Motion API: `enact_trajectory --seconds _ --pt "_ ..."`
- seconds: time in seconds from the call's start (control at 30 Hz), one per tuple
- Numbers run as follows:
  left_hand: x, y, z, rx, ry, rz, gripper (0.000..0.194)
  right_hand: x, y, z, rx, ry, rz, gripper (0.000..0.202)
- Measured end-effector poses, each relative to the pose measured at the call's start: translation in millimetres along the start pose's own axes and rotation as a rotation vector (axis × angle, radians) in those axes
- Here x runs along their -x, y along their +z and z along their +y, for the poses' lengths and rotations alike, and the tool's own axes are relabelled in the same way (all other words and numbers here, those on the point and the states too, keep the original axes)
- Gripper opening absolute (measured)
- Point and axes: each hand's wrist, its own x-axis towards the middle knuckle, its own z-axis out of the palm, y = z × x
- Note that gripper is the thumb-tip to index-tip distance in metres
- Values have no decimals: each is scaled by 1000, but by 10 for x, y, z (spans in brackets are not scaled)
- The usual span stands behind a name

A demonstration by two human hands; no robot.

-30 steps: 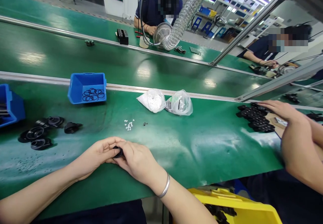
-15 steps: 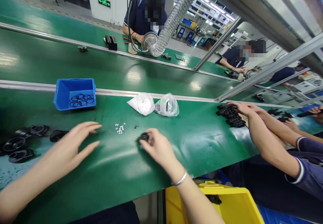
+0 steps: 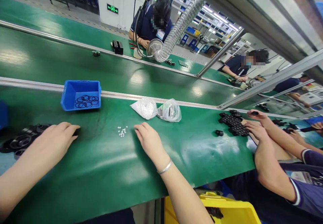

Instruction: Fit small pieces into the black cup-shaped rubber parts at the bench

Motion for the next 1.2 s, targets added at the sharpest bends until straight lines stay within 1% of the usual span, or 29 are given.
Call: enact_trajectory --seconds 0.07,0.1,0.13,0.2,0.3,0.33,0.37,0.4,0.47,0.57,0.67,0.8,0.93,1.0,1.1,1.2 --pt "-55 61 19 106 47 -15 36 -218 146 -89 25 -84 -39 19" --pt "-73 71 41 217 48 -28 33 -288 196 -103 46 -105 -57 17" --pt "-82 66 74 374 29 -48 31 -333 233 -104 67 -115 -70 15" --pt "-77 16 167 764 -59 -128 30 -367 272 -80 90 -105 -79 14" --pt "-39 -102 339 1424 -212 -312 31 -340 284 -27 58 -65 -59 12" --pt "-25 -136 392 1609 -257 -359 32 -325 285 -13 39 -54 -51 12" --pt "-11 -164 439 1754 -298 -392 32 -312 287 -3 24 -46 -45 12" --pt "1 -183 478 1851 -330 -416 33 -301 290 4 12 -40 -42 12" --pt "22 -197 531 1911 -372 -465 35 -290 301 10 -4 -33 -40 13" --pt "46 -177 567 1860 -359 -543 33 -298 319 8 -28 -20 -37 13" --pt "63 -137 574 1851 -359 -571 28 -310 306 0 -53 -8 -31 13" --pt "72 -98 570 1981 -378 -630 34 -250 182 -57 -131 17 0 12" --pt "76 -97 592 2078 -431 -701 43 -56 49 -188 -288 65 -17 13" --pt "75 -99 614 2085 -484 -713 43 59 49 -257 -355 92 -39 12" --pt "66 -88 641 2080 -569 -690 41 183 128 -327 -418 128 -42 13" --pt "61 -75 651 2093 -574 -680 37 220 211 -357 -459 151 -24 14"
